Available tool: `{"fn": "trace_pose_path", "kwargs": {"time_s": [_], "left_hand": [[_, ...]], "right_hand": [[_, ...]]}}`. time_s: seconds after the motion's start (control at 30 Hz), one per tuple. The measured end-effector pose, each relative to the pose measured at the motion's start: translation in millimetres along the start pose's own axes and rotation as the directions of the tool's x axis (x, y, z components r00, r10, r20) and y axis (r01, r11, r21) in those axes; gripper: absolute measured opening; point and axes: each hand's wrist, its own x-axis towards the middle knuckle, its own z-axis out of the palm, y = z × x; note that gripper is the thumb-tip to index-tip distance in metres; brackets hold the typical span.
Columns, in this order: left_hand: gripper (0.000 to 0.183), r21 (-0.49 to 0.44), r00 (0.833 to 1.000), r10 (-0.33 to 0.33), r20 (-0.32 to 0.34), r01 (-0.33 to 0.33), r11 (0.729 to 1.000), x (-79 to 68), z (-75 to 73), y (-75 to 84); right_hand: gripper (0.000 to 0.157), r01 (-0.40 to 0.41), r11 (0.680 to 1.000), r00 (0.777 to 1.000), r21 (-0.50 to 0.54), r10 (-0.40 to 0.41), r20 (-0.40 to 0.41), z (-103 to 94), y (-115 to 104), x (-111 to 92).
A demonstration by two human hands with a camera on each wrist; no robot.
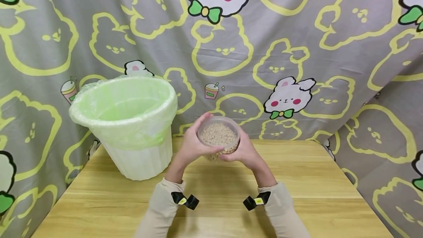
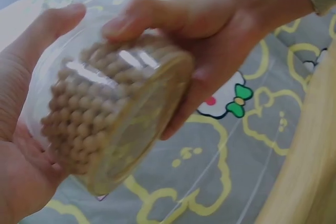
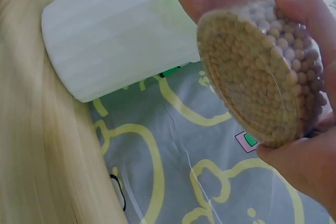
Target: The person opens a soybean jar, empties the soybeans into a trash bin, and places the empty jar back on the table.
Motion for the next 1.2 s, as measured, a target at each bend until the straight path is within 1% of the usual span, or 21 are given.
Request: {"fn": "trace_pose_path", "kwargs": {"time_s": [0.1, 0.17, 0.3, 0.4, 0.53, 0.67, 0.77, 0.9, 0.97, 1.03, 1.1, 1.2], "left_hand": [[0.108, 0.028, 0.997, 0.005, -0.078, -0.003, 1.000, -0.2, 8.1, -0.6], [0.110, 0.036, 0.991, 0.016, -0.133, -0.011, 0.999, -0.6, 13.5, -0.9], [0.115, 0.057, 0.968, 0.047, -0.248, -0.034, 0.998, -2.7, 21.8, 2.8], [0.116, 0.070, 0.952, 0.075, -0.297, -0.057, 0.996, -4.5, 22.4, 6.8], [0.113, 0.064, 0.947, 0.088, -0.308, -0.072, 0.995, -5.0, 17.9, 6.9], [0.108, 0.052, 0.942, 0.091, -0.322, -0.079, 0.996, -3.9, 10.9, 5.0], [0.107, 0.036, 0.932, 0.096, -0.350, -0.089, 0.995, -3.4, 3.8, 4.4], [0.112, 0.003, 0.918, 0.088, -0.386, -0.094, 0.996, -2.2, -5.8, -0.1], [0.113, -0.022, 0.917, 0.072, -0.391, -0.087, 0.996, -1.8, -9.8, -4.3], [0.110, -0.053, 0.922, 0.041, -0.386, -0.067, 0.996, -1.7, -13.2, -9.6], [0.104, -0.082, 0.926, 0.005, -0.378, -0.039, 0.996, -2.6, -16.4, -15.4], [0.096, -0.100, 0.932, -0.052, -0.359, 0.017, 0.995, -4.6, -21.1, -23.8]], "right_hand": [[0.111, -0.017, 0.999, 0.998, -0.037, 0.015, -0.064, 2.2, 0.0, -0.2], [0.113, -0.020, 0.998, 0.995, -0.051, 0.015, -0.099, 3.9, 0.2, -0.2], [0.113, -0.013, 0.998, 0.991, -0.066, 0.004, -0.137, 6.8, 1.4, 0.1], [0.111, -0.030, 0.997, 0.989, -0.074, 0.019, -0.147, 6.8, 2.9, -0.5], [0.110, -0.064, 0.994, 0.986, -0.085, 0.050, -0.160, 5.2, 4.1, -1.1], [0.110, -0.059, 0.992, 0.986, -0.112, 0.040, -0.161, 2.7, 2.0, -0.3], [0.109, -0.045, 0.992, 0.987, -0.114, 0.026, -0.161, -0.7, -0.5, 0.2], [0.109, -0.044, 0.994, 0.984, -0.097, 0.026, -0.174, -7.1, -2.0, 0.0], [0.109, -0.052, 0.994, 0.982, -0.091, 0.034, -0.184, -10.9, -2.3, -0.5], [0.109, -0.062, 0.995, 0.980, -0.084, 0.045, -0.196, -15.1, -2.7, -1.2], [0.108, -0.074, 0.994, 0.975, -0.084, 0.054, -0.214, -19.5, -3.3, -2.2], [0.108, -0.084, 0.993, 0.969, -0.084, 0.062, -0.240, -26.6, -5.1, -3.3]]}}
